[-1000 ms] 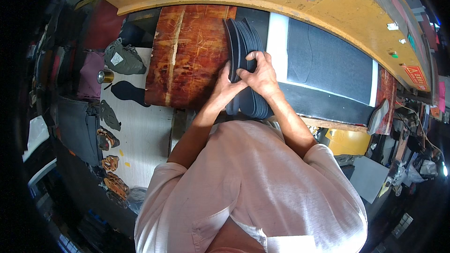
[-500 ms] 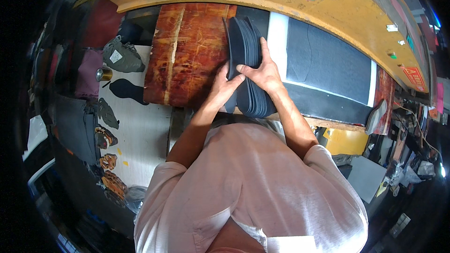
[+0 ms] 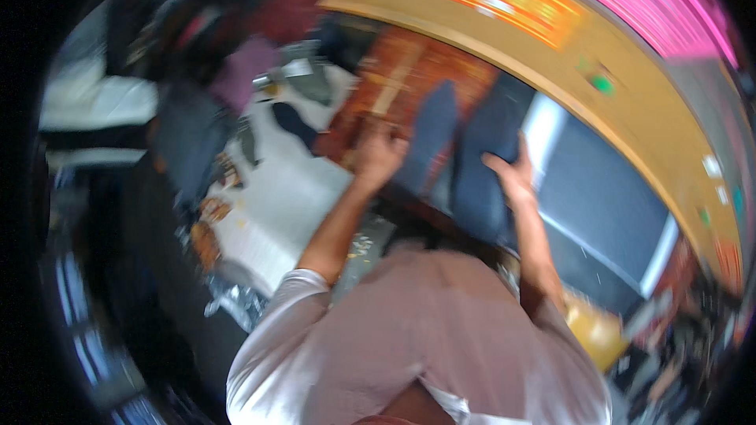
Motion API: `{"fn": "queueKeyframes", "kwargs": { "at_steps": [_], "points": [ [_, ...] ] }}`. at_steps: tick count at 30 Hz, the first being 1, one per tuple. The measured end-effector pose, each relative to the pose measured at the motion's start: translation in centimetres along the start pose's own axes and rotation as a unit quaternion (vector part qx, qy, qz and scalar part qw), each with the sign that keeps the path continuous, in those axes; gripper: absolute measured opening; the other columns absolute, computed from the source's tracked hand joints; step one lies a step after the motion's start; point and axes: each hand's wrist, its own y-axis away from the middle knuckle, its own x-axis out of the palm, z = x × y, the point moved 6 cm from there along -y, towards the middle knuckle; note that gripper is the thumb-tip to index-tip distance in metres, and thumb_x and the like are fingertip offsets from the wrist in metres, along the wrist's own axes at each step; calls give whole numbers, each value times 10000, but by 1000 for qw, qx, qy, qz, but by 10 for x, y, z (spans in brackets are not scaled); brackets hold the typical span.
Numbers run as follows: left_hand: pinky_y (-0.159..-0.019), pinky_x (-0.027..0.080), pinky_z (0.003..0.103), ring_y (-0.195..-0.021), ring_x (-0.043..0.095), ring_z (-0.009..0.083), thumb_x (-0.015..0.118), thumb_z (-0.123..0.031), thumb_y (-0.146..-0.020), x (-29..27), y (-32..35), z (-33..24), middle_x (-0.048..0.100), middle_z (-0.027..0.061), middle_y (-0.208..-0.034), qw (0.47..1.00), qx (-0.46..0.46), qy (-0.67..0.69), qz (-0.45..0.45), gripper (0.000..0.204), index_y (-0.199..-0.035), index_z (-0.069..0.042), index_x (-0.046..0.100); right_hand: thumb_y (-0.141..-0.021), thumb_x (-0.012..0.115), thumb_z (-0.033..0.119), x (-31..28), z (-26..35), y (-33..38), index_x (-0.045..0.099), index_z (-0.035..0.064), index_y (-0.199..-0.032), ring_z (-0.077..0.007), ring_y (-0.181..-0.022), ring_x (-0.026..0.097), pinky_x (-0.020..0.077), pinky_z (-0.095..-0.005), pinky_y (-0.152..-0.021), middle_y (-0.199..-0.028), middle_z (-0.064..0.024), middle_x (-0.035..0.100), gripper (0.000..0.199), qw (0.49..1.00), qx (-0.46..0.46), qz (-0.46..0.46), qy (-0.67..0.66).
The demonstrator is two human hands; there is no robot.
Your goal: The person stacks gray shoe insoles on a workbench, then places them into clear plastic bags and seals them. The person repeats this process for multiple insoles, moving between the workbench and a nearby table to gather and pack the items.
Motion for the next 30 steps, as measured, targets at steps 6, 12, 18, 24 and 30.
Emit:
{"fn": "queueKeyframes", "kwargs": {
  "at_steps": [6, 12, 18, 24, 30],
  "points": [
    [-919, 522, 484, -1094, 640, 408, 709, -287, -905, 15, 74, 15, 685, 211, -1098, 984, -71, 137, 86, 403, -1218, -38, 655, -758, 835, 139, 13, -6, -17, 274, 34, -1608, -338, -1283, 528, 414, -393, -1111, -1446, -224, 516, 1024, 998, -37, -5, -54],
    [-848, 548, 338, -937, 683, 200, 691, -270, -964, -24, 142, 91, 732, 132, -1038, 922, -238, 306, 25, 466, -1328, 10, 610, -794, 802, 132, 19, -30, -40, 221, 51, -1629, -342, -1390, 442, 326, -367, -1172, -1565, -242, 395, 1020, 997, -32, 10, 65],
    [-714, 503, 338, -758, 601, 148, 608, -228, -980, -167, 130, 188, 651, 79, -781, 896, -259, 286, -219, 220, -926, -29, 685, -783, 766, 215, 11, -37, -49, 262, -11, -1601, -391, -1410, 452, 325, -385, -1186, -1539, -303, 429, 987, 978, -41, -29, 200],
    [-881, 515, 424, -945, 656, 351, 659, -304, -949, -429, 104, 311, 689, 217, -979, 810, -274, 29, -517, 326, -1061, 2, 667, -822, 728, 236, 11, -36, -45, 368, -128, -1509, -464, -1375, 478, 342, -419, -1188, -1465, -375, 481, 857, 941, -100, -60, 316],
    [-1099, 440, 451, -1312, 551, 418, 758, -437, -850, -543, 41, 352, 569, 297, -1408, 860, -187, -27, -473, 755, -1392, 51, 562, -840, 741, 225, 13, -32, -45, 460, -143, -1437, -468, -1341, 506, 374, -444, -1172, -1420, -357, 527, 756, 919, -113, -83, 367]
  ]
}}
